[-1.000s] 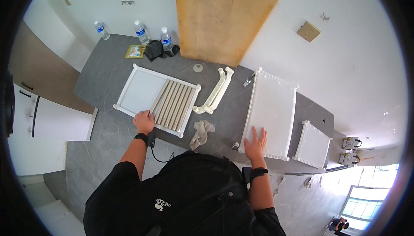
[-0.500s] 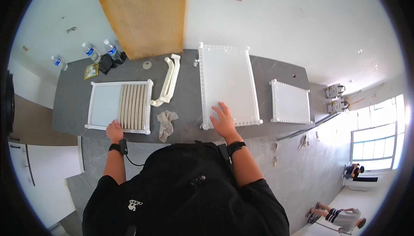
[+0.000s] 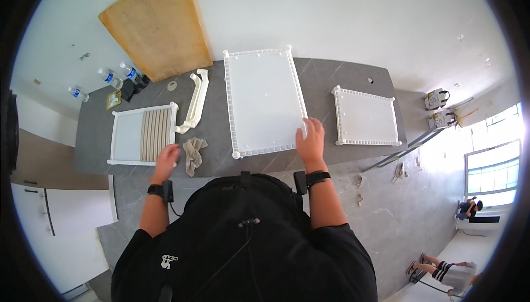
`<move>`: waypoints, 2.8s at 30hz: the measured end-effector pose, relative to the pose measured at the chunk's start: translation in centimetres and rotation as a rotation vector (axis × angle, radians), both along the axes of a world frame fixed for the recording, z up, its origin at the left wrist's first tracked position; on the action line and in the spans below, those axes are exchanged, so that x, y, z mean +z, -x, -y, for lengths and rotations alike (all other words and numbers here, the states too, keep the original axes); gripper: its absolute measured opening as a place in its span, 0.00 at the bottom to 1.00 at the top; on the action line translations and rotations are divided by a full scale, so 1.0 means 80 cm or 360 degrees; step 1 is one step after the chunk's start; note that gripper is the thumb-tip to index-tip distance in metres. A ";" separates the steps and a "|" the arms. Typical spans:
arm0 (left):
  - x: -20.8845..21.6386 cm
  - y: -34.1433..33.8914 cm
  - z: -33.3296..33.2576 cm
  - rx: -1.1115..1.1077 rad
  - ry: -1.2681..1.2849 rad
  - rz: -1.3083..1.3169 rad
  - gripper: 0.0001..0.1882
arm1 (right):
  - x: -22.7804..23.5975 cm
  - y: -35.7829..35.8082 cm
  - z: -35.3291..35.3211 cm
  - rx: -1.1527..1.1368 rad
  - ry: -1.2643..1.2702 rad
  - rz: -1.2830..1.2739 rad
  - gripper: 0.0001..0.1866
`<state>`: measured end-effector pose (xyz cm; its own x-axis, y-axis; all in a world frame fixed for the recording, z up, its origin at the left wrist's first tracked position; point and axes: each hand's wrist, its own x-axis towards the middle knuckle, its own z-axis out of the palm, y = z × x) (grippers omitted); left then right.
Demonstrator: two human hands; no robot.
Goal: Assemble a white plastic tiered shelf unit by attaching legs and caster wheels.
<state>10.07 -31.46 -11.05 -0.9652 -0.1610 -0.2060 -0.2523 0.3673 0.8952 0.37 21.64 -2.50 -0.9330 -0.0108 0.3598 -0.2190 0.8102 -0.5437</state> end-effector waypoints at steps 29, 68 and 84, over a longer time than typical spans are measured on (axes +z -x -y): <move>0.143 0.052 -0.301 -0.0559 -0.0339 -0.0288 0.19 | -0.068 0.011 -0.072 0.0009 0.1374 0.0881 0.26; 0.265 0.077 -0.452 -0.1258 0.1166 -0.0874 0.18 | -0.184 -0.010 -0.055 0.0743 0.1790 0.1439 0.30; 0.234 0.077 -0.457 -0.1336 0.1186 -0.0596 0.18 | 0.108 0.012 -0.008 0.0603 0.0492 0.0390 0.34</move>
<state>3.88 5.09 7.68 -0.8064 0.5913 -0.0113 0.5491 0.7556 0.3572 -0.56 22.26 6.13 -0.9413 -0.2906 0.1718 -0.3013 0.4939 -0.8156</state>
